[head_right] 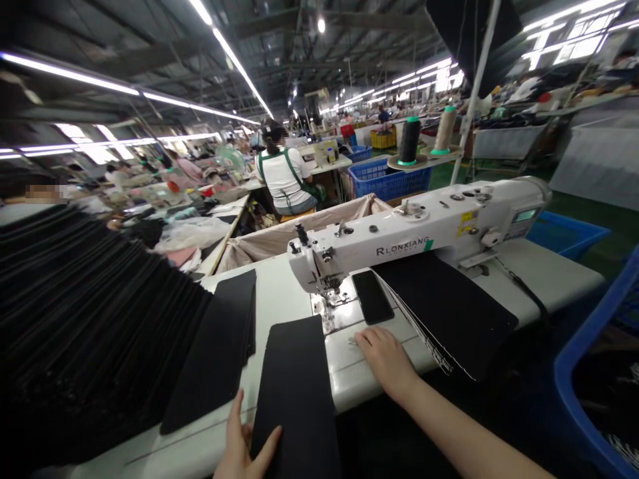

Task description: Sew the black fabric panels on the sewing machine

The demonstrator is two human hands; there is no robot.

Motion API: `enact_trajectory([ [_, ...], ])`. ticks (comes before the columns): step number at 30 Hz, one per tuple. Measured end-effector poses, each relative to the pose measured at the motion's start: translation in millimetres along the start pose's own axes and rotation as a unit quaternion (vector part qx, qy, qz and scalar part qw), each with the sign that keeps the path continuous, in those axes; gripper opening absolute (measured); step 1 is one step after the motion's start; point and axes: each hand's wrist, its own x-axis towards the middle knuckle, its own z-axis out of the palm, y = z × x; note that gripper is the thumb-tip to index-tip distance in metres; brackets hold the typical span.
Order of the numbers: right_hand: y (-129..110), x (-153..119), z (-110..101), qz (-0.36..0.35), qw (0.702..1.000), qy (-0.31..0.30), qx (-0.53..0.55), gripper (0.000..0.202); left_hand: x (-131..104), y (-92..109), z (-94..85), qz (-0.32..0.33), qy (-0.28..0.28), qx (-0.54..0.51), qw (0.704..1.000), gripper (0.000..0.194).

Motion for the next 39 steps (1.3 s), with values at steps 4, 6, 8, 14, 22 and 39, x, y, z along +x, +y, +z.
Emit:
enact_trajectory([
  [4, -1.3, 8.6, -5.9, 0.0, 1.0, 0.008, 0.005, 0.023, 8.9, 10.5, 14.5, 0.209, 0.044, 0.243, 0.946, 0.063],
  [6, -10.4, 13.6, -11.6, 0.022, 0.999, 0.009, 0.028, 0.024, 15.5, 17.6, 23.9, 0.304, -0.035, 0.27, 0.913, 0.063],
  [8, -21.2, 22.5, -15.3, 0.059, 0.996, -0.001, 0.06, 0.023, 21.8, 21.1, 33.0, 0.348, -0.116, 0.272, 0.89, 0.063],
  [14, -38.3, 63.1, -5.1, 0.082, 0.991, -0.085, 0.055, 0.02, 28.8, 11.4, 41.1, 0.339, -0.064, 0.364, 0.865, 0.055],
  [22, -35.8, 71.2, 12.2, 0.069, 0.99, -0.122, 0.027, 0.056, 54.7, 27.7, 47.7, 0.371, -0.091, 0.352, 0.854, 0.044],
  [39, -27.9, 63.6, 13.0, 0.072, 0.991, -0.117, -0.007, 0.056, 106.3, 68.2, 75.9, 0.413, -0.16, 0.338, 0.831, 0.055],
])
